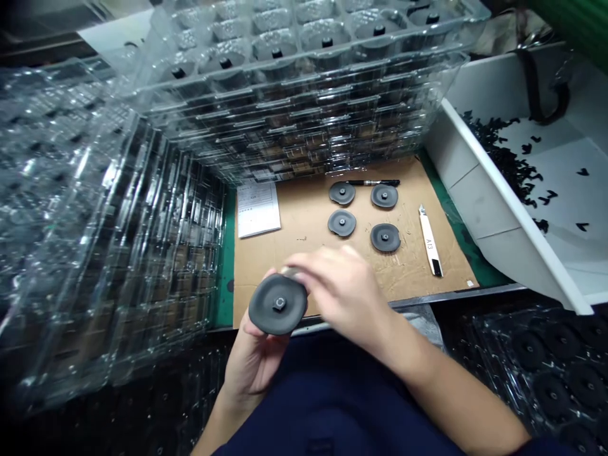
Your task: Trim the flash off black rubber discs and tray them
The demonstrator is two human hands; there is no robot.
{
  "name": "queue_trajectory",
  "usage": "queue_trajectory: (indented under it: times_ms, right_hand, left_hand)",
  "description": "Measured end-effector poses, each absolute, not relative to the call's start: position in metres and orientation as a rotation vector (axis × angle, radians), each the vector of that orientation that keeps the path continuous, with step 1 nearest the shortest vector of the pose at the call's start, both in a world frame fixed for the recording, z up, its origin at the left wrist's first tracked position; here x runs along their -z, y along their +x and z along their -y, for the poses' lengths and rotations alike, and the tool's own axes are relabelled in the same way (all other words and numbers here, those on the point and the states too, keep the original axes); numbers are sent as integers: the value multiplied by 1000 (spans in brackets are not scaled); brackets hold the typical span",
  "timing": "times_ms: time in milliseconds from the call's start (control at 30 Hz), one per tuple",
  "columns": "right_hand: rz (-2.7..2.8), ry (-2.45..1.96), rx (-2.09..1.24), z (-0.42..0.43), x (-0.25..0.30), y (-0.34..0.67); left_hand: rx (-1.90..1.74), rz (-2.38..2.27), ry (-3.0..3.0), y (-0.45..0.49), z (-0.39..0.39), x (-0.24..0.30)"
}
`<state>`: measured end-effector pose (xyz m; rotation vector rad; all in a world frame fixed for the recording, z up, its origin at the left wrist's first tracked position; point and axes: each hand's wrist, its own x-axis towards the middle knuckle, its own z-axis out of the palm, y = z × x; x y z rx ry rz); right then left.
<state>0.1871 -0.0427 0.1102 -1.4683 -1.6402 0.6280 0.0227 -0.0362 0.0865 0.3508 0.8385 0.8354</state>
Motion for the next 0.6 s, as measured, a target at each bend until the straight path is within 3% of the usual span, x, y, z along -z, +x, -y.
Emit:
queue_trajectory:
  times_ms: [233,400,600]
  right_hand:
    - [1467,-1749,-871,71,-26,208]
    - [1370,-1752,-726,62,-80,195]
    - [1849,-1215,-494,58,-135,164]
  left_hand:
    - [-810,-690,324,14,37,-83]
    - [-790,-701,318,19,36,-87]
    - [-784,-793,307,24,35,-93]
